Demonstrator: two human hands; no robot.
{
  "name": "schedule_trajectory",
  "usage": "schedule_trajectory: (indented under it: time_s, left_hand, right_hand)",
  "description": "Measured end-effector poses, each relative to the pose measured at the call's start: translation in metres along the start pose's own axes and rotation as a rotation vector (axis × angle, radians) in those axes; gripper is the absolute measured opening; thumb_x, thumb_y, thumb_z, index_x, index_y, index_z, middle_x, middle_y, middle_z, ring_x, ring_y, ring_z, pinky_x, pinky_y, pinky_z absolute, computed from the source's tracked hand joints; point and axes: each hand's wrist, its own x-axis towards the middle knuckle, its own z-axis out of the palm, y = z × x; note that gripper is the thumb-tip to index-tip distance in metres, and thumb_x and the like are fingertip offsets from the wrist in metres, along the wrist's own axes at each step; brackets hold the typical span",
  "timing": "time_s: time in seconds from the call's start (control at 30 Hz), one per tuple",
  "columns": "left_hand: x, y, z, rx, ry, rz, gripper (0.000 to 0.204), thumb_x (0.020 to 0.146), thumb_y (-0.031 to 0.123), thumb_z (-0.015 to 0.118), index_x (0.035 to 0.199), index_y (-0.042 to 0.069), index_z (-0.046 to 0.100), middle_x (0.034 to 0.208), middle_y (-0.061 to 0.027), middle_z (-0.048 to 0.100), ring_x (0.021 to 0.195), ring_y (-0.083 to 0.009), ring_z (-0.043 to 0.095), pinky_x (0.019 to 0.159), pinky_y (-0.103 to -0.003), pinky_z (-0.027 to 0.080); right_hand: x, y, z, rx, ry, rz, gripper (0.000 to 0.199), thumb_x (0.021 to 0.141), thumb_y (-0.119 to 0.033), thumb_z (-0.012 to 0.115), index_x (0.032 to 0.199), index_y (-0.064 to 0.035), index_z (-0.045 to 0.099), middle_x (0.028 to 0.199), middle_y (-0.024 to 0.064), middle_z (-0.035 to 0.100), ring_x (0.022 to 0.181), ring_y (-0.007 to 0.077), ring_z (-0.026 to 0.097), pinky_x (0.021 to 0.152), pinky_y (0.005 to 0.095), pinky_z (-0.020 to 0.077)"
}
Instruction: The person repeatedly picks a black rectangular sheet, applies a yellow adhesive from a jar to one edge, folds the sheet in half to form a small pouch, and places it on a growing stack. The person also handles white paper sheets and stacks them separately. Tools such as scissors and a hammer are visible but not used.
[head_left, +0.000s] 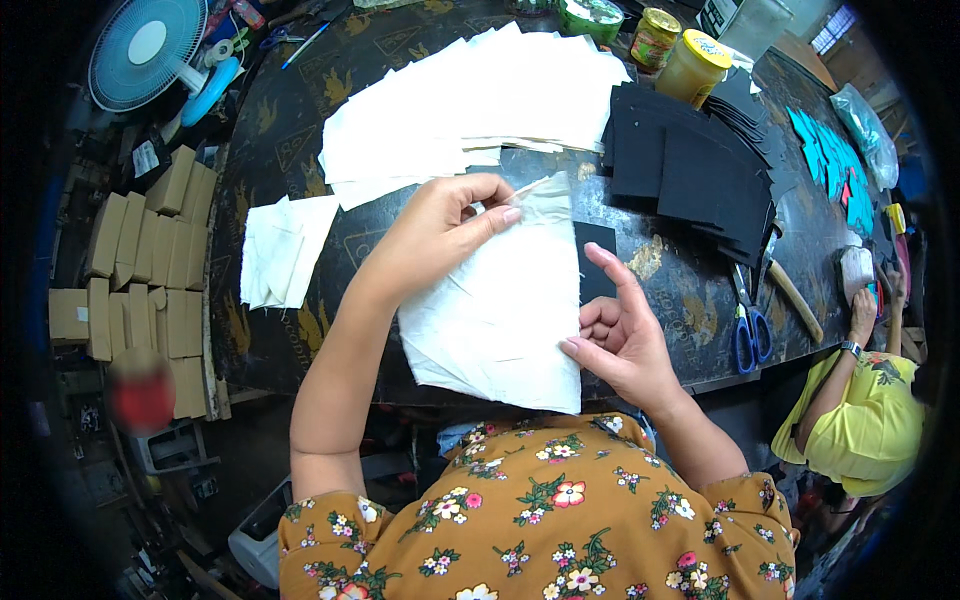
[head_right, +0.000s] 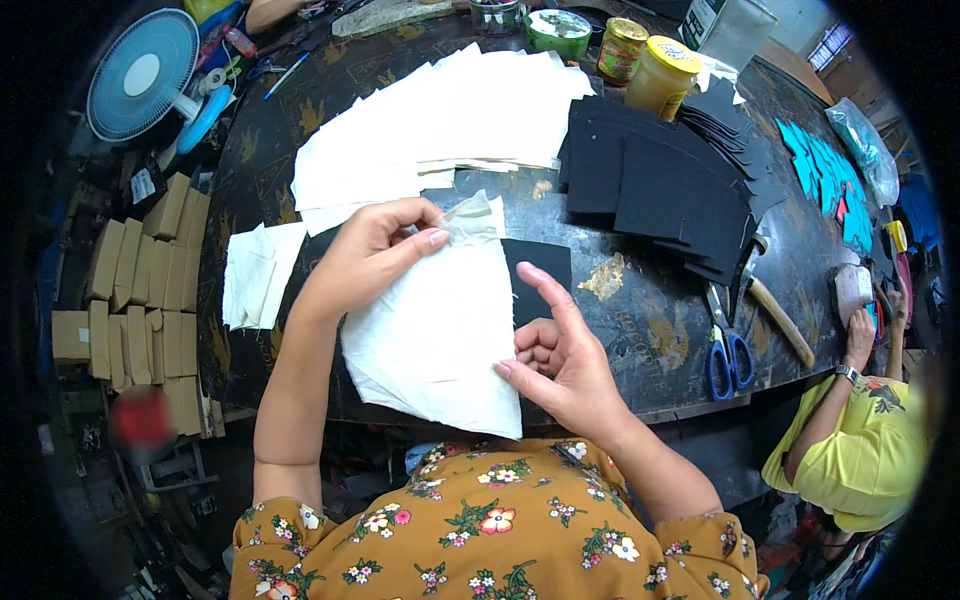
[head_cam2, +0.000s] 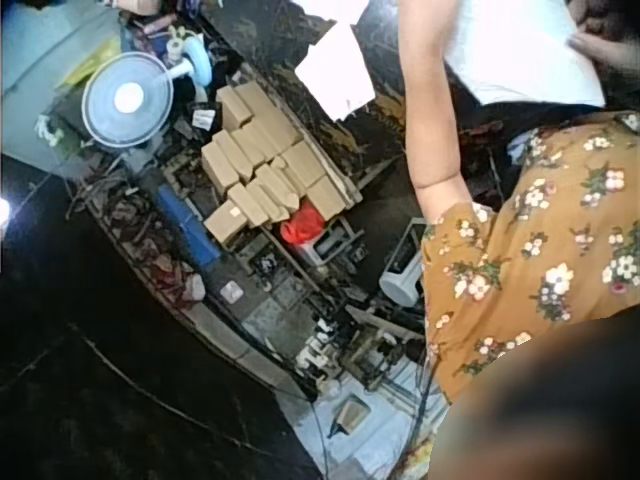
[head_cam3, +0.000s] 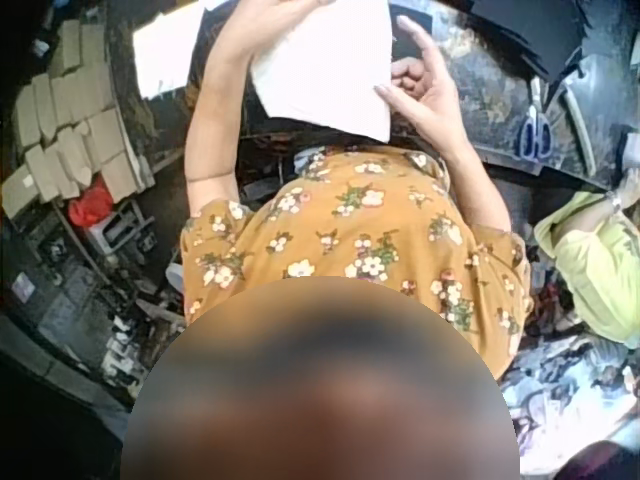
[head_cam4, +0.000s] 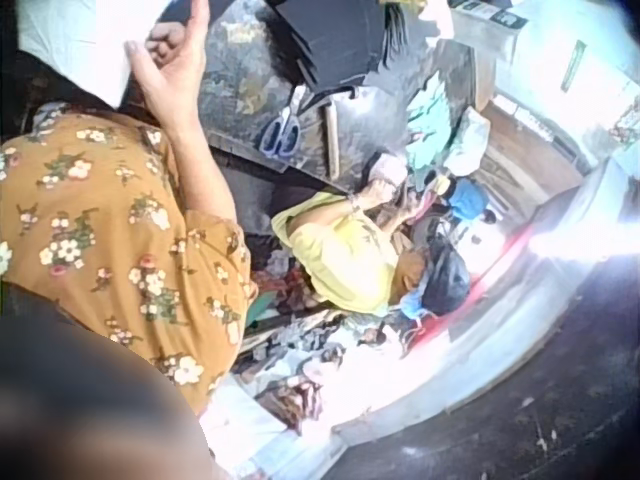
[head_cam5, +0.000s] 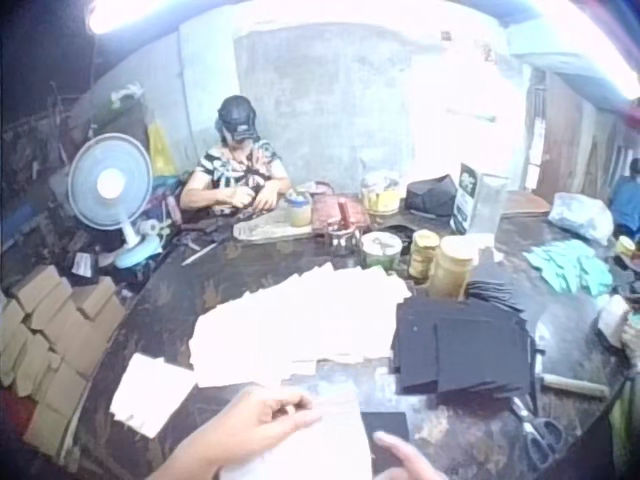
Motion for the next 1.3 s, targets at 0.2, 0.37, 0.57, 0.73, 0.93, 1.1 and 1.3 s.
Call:
schedule_trajectory:
  time_s: [0.2, 0.37, 0.57, 0.73, 0.93, 1.1, 1.3]
  left_hand:
    - [0.026, -0.040, 0.017, 0.332, 0.079, -0.063, 0.023, 0.099, 0.019, 0.076, 0.106, -0.001, 0.080, 0.095, -0.0174, 0.079, 0.080, -0.0269, 0.072, 0.077, -0.039, 0.056]
    - [0.041, -0.052, 0.017, 0.418, 0.152, -0.023, 0.021, 0.097, 0.019, 0.077, 0.104, 0.000, 0.079, 0.099, -0.0175, 0.080, 0.086, -0.0311, 0.075, 0.079, -0.042, 0.057]
    - [0.043, -0.071, 0.028, 0.480, 0.213, 0.081, 0.017, 0.097, 0.017, 0.075, 0.101, 0.000, 0.075, 0.093, -0.0166, 0.076, 0.082, -0.0306, 0.071, 0.078, -0.041, 0.055]
    - [0.040, -0.076, 0.032, 0.531, 0.244, 0.097, 0.016, 0.098, 0.016, 0.074, 0.102, 0.001, 0.072, 0.098, -0.0157, 0.075, 0.090, -0.0341, 0.073, 0.081, -0.044, 0.057]
    - [0.038, -0.072, 0.038, 0.570, 0.280, 0.119, 0.016, 0.098, 0.014, 0.076, 0.107, 0.001, 0.072, 0.097, -0.0147, 0.073, 0.087, -0.0303, 0.071, 0.080, -0.041, 0.055]
    - [0.028, -0.066, 0.042, 0.748, 0.462, 0.249, 0.027, 0.095, 0.011, 0.079, 0.121, 0.003, 0.072, 0.111, -0.0133, 0.073, 0.103, -0.0311, 0.070, 0.092, -0.045, 0.053]
    - [0.004, -0.060, 0.038, 0.558, 0.453, 0.343, 0.038, 0.091, 0.011, 0.082, 0.128, 0.007, 0.072, 0.127, -0.0139, 0.070, 0.124, -0.0334, 0.064, 0.107, -0.049, 0.048]
  right_hand:
    - [0.015, 0.018, 0.006, -0.234, 0.098, 0.034, 0.101, 0.098, -0.002, 0.081, 0.177, -0.0176, 0.020, 0.091, 0.0072, 0.071, 0.079, 0.0067, 0.065, 0.073, 0.0254, 0.0550]
    - [0.032, 0.011, 0.010, -0.334, 0.117, 0.115, 0.103, 0.096, -0.002, 0.082, 0.177, -0.0182, 0.021, 0.092, 0.0088, 0.072, 0.077, 0.0087, 0.068, 0.070, 0.0270, 0.0567]
    - [0.041, 0.007, 0.012, -0.419, 0.119, 0.094, 0.102, 0.095, -0.004, 0.084, 0.176, -0.0164, 0.023, 0.090, 0.0075, 0.069, 0.071, 0.0100, 0.068, 0.066, 0.0279, 0.0569]
    - [0.025, -0.001, 0.001, -0.495, 0.058, 0.061, 0.096, 0.093, -0.016, 0.089, 0.171, -0.0115, 0.033, 0.087, 0.0050, 0.064, 0.064, 0.0083, 0.064, 0.062, 0.0249, 0.0525]
    - [0.049, -0.046, -0.089, -0.910, 0.457, -0.418, 0.043, 0.088, -0.015, 0.091, 0.126, -0.0037, 0.076, 0.096, 0.0079, 0.069, 0.077, 0.0138, 0.067, 0.070, 0.0310, 0.0558]
    - [0.095, -0.073, -0.157, -1.340, 0.672, -0.145, 0.080, 0.081, -0.040, 0.095, 0.145, -0.0037, 0.064, 0.106, 0.0132, 0.072, 0.087, 0.0272, 0.072, 0.082, 0.0417, 0.0597]
    - [0.112, -0.055, -0.157, -1.242, 0.637, -0.180, 0.089, 0.080, -0.019, 0.095, 0.158, -0.0123, 0.054, 0.090, 0.0079, 0.070, 0.082, 0.0244, 0.070, 0.077, 0.0397, 0.0580]
